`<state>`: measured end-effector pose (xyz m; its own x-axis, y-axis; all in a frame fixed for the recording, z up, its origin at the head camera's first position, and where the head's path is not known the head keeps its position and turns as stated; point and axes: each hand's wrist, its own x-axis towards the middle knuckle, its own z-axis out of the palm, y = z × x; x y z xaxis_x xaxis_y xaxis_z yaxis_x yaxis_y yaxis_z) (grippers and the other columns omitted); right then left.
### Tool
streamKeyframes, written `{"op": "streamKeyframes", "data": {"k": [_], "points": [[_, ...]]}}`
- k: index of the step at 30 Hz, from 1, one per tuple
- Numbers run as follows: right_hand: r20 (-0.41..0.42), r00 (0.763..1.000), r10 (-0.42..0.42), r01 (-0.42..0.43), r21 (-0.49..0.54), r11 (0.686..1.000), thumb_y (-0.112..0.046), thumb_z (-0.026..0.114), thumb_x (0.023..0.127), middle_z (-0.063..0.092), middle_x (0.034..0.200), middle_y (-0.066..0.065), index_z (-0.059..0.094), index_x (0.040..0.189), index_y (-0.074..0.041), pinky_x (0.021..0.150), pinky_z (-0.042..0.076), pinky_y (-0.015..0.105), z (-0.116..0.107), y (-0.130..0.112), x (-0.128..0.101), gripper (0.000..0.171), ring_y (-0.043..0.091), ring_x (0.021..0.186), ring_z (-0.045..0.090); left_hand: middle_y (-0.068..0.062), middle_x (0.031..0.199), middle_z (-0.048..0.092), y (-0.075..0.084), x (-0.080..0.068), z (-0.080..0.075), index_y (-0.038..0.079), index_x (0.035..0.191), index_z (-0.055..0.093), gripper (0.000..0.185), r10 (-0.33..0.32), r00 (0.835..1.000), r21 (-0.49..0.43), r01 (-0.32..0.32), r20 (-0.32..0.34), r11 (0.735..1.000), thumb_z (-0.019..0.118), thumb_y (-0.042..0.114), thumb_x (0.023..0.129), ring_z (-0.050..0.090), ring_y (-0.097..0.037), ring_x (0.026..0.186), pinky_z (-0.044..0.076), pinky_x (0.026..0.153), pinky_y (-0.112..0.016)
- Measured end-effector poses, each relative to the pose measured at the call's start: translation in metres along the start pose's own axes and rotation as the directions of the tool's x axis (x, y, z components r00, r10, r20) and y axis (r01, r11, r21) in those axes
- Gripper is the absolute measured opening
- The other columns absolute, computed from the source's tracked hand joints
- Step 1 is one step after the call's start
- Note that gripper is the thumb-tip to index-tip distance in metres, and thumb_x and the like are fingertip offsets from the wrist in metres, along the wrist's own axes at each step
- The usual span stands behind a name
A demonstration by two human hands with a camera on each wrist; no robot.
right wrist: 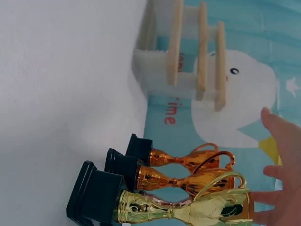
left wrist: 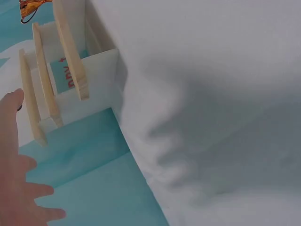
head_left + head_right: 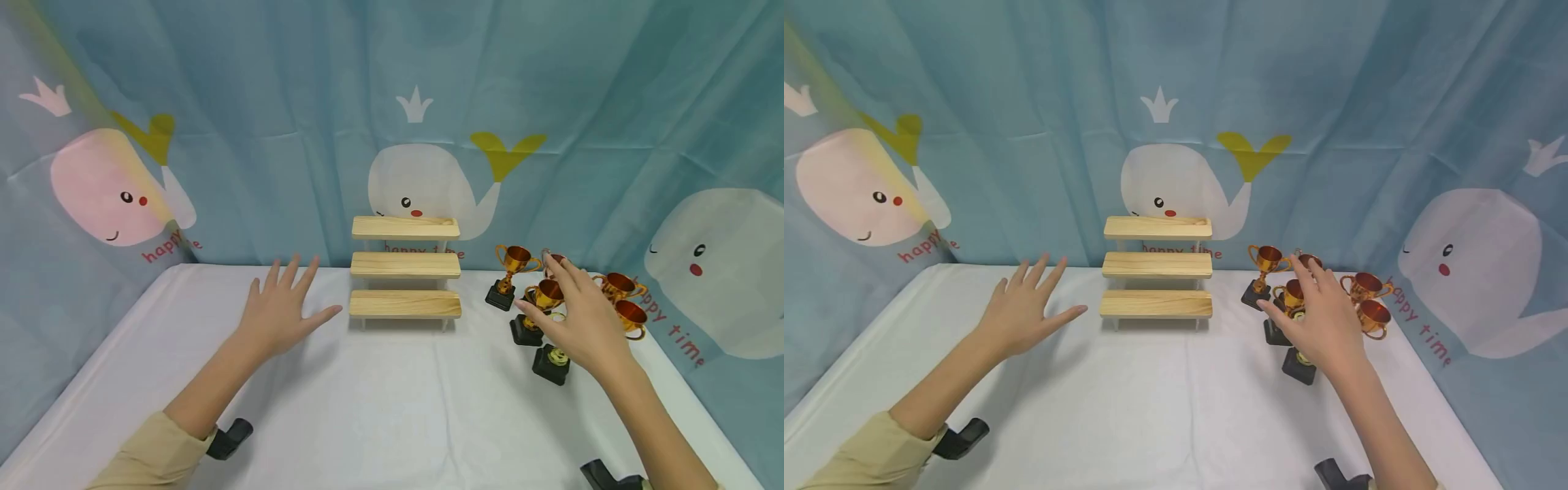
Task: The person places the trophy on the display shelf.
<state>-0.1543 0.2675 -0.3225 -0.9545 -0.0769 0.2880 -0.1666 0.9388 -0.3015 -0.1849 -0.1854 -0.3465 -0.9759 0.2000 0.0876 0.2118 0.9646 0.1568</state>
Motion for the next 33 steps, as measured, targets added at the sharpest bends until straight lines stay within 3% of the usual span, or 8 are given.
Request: {"op": "streamKeyframes", "data": {"k": [8, 16, 25, 29, 33], "points": [[-0.091, 0.995, 0.037, -0.03, 0.078, 0.997, -0.052, 0.075, 0.097, 0.043, 0.158, 0.031, 0.033, 0.166, -0.011, 0.101, 0.044, 0.083, -0.004, 0.004, -0.014, 0.09, 0.056, 0.139, 0.042, -0.03, 0.171, 0.022, 0.001, -0.004, 0.013, 0.009, 0.17, 0.017, 0.092, 0.013, 1.0, -0.112, -0.013, -0.006, 0.994, 0.048, 0.067, 0.105, 0.027, -0.06, 0.15, 0.035, 0.118, -0.077], [-0.206, 0.977, 0.058, -0.032, 0.129, 0.991, -0.038, 0.083, 0.093, 0.05, 0.151, 0.033, 0.044, 0.16, -0.008, 0.095, 0.046, 0.082, -0.004, 0.008, -0.025, 0.083, 0.057, 0.133, 0.048, -0.032, 0.168, 0.025, 0.006, -0.009, 0.024, 0.002, 0.168, 0.018, 0.086, -0.015, 1.0, -0.291, 0.008, -0.023, 0.957, 0.049, 0.056, 0.109, 0.029, -0.055, 0.151, 0.037, 0.119, -0.074], [-0.227, 0.966, 0.12, -0.082, 0.172, 0.982, -0.034, 0.082, 0.094, 0.056, 0.144, 0.032, 0.048, 0.156, -0.004, 0.087, 0.05, 0.072, 0.0, 0.018, -0.037, 0.077, 0.05, 0.123, 0.054, -0.032, 0.167, 0.029, 0.015, -0.006, 0.039, -0.005, 0.166, 0.017, 0.08, -0.033, 0.998, -0.509, 0.002, -0.052, 0.861, 0.05, 0.045, 0.112, 0.028, -0.052, 0.153, 0.029, 0.126, -0.07], [-0.251, 0.957, 0.144, -0.102, 0.173, 0.98, -0.033, 0.084, 0.092, 0.062, 0.13, 0.029, 0.052, 0.152, -0.001, 0.08, 0.051, 0.056, 0.003, 0.02, -0.043, 0.075, 0.045, 0.112, 0.057, -0.031, 0.168, 0.027, 0.022, -0.002, 0.043, -0.005, 0.166, 0.015, 0.079, -0.055, 0.998, -0.586, 0.022, -0.039, 0.81, 0.049, 0.043, 0.113, 0.025, -0.05, 0.155, 0.027, 0.128, -0.067], [-0.273, 0.95, 0.153, -0.107, 0.177, 0.978, -0.029, 0.087, 0.089, 0.065, 0.123, 0.027, 0.055, 0.15, -0.001, 0.079, 0.046, 0.038, 0.007, 0.025, -0.048, 0.075, 0.041, 0.107, 0.06, -0.031, 0.165, 0.033, 0.03, 0.003, 0.05, -0.005, 0.166, 0.019, 0.077, -0.098, 0.995, -0.651, 0.053, -0.034, 0.757, 0.05, 0.04, 0.112, 0.035, -0.05, 0.151, 0.034, 0.125, -0.066]]}}
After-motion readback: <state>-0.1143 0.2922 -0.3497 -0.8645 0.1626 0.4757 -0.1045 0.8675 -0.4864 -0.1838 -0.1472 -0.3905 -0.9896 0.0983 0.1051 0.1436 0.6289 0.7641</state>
